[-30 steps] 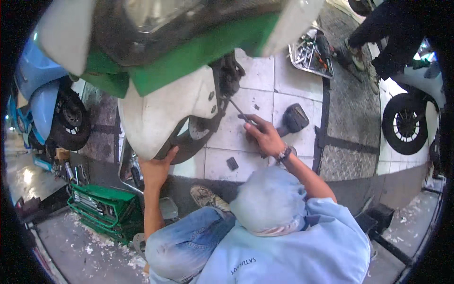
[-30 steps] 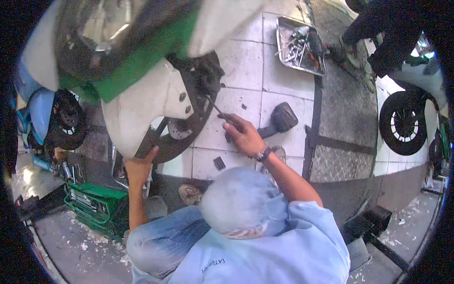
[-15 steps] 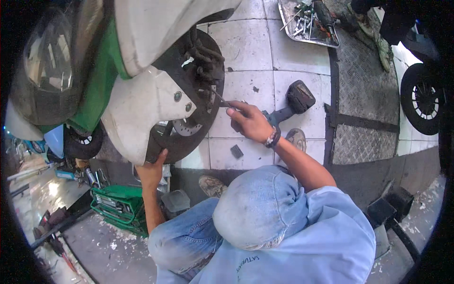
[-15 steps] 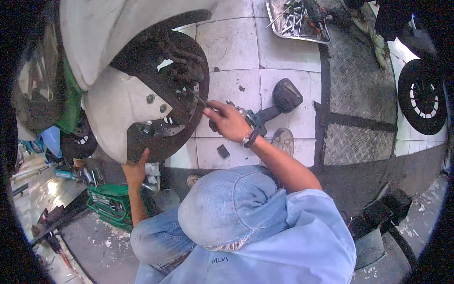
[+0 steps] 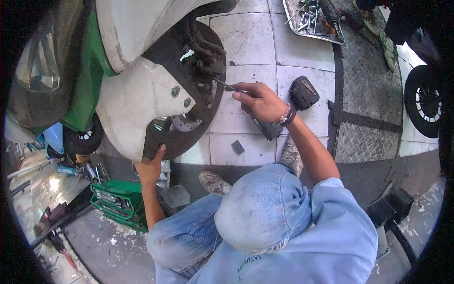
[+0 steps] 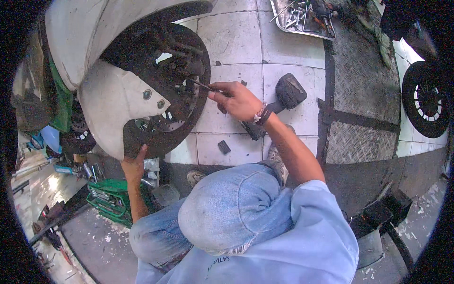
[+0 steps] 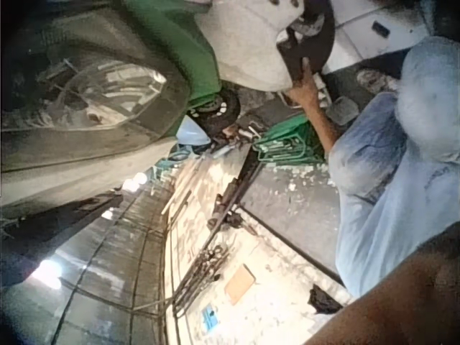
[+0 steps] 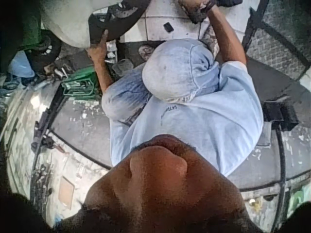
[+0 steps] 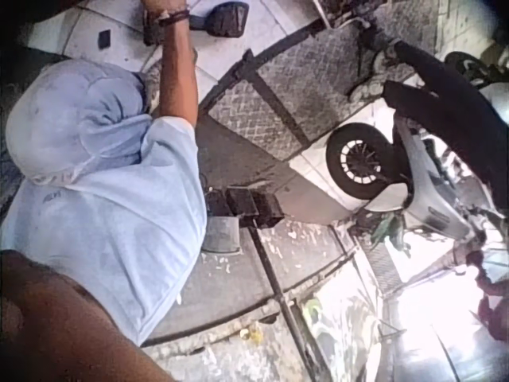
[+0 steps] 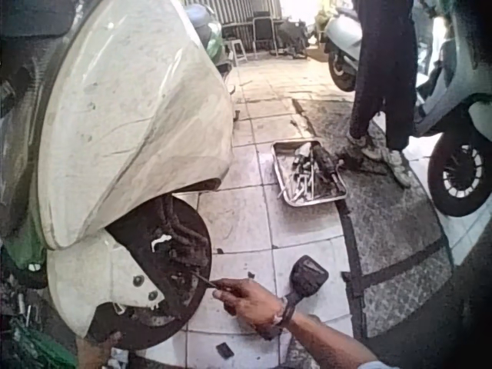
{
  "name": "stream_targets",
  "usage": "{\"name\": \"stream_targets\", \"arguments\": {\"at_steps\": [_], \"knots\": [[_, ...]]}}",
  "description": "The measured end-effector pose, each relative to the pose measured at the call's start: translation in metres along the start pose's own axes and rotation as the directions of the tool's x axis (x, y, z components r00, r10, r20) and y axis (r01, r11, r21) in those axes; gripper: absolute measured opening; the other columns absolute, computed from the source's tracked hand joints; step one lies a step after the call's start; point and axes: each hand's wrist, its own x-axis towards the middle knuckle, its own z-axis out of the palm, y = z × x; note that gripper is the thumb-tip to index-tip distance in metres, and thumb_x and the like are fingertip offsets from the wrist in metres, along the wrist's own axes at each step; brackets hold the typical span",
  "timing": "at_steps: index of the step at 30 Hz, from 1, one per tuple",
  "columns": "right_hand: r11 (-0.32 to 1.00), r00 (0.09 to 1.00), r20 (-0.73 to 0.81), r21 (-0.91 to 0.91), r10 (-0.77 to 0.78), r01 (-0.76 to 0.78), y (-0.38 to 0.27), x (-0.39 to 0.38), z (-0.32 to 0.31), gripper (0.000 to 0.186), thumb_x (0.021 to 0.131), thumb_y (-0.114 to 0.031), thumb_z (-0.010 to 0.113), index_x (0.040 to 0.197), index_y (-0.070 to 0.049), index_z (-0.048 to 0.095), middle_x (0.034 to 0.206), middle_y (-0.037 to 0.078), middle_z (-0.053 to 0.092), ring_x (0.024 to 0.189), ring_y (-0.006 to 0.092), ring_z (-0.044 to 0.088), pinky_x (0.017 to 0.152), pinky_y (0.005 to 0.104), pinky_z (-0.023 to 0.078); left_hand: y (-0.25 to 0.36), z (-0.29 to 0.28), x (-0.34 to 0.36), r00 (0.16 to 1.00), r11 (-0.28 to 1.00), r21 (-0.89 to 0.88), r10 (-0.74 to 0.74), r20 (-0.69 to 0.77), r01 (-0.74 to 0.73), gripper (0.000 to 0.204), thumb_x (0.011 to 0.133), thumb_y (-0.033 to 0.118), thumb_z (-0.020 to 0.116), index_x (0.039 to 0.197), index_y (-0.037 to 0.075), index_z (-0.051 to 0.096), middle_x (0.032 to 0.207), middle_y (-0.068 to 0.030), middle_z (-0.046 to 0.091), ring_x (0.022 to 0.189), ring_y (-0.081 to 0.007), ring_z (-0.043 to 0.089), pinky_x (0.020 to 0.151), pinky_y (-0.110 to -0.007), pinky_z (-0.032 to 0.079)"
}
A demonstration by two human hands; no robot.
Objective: The person removes bolts from a scooter's rear brake assembly using a power tool, removes the brake caliper, and then repeats the process on the front wheel of a different scooter.
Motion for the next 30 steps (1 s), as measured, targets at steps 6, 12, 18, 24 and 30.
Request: {"name": "stream_targets", "arguments": {"at_steps": [6,12,18,24,30], "knots": [[0.887,0.934,-0.232,0.436,0.272,-0.15,-0.008,-0.014,0.081,0.022,0.103,-0.024,0.061,0.11,-0.003,0.059,0.061,-0.005,0.049,0.051,0.0042,0.042,0.046,0.0253,0.031,0.004,0.006,-0.001,0.999,0.998,0.053,-0.021,0.024,0.02,0.053,0.084,0.012,0.082,0.128,-0.004,0.059,0.117,-0.0154,0.07,0.105,-0.0269,0.066,0.097,-0.038,0.05],[0.73,0.885,-0.332,0.683,0.327,-0.013,0.014,-0.003,0.142,0.026,0.103,-0.024,0.062,0.118,-0.005,0.052,0.066,-0.003,0.051,0.053,0.0047,0.041,0.045,0.0247,0.029,0.019,0.006,-0.002,1.0,0.998,0.063,0.015,-0.017,-0.014,0.054,0.077,0.018,0.089,0.12,-0.004,0.065,0.114,-0.0169,0.071,0.104,-0.0313,0.067,0.096,-0.042,0.05],[0.709,0.85,-0.388,0.704,0.355,0.026,0.014,0.008,0.17,0.039,0.104,-0.033,0.058,0.122,-0.001,0.047,0.078,0.005,0.058,0.065,0.0103,0.05,0.054,0.0294,0.04,0.018,0.008,-0.002,0.998,0.999,0.014,-0.052,-0.033,0.053,0.054,0.075,0.02,0.09,0.119,-0.003,0.067,0.112,-0.0165,0.072,0.103,-0.031,0.068,0.094,-0.042,0.051],[0.603,0.83,-0.374,0.796,0.414,0.058,-0.001,0.005,0.155,0.025,0.105,-0.032,0.056,0.114,-0.009,0.051,0.07,-0.002,0.053,0.052,0.0053,0.043,0.043,0.0241,0.031,0.02,0.008,0.002,0.99,0.993,0.061,0.109,-0.092,-0.103,0.05,0.076,0.02,0.089,0.115,-0.002,0.068,0.112,-0.0169,0.072,0.103,-0.0309,0.069,0.093,-0.044,0.051],[0.897,0.953,-0.14,0.397,0.267,-0.194,0.017,-0.009,0.076,0.032,0.103,-0.033,0.06,0.108,-0.002,0.065,0.068,0.001,0.06,0.056,0.0083,0.047,0.051,0.0291,0.039,0.024,-0.011,0.011,1.0,0.994,0.109,-0.023,0.005,0.022,0.055,0.075,0.019,0.09,0.119,-0.003,0.065,0.114,-0.0189,0.07,0.104,-0.0309,0.068,0.094,-0.042,0.05]]}}
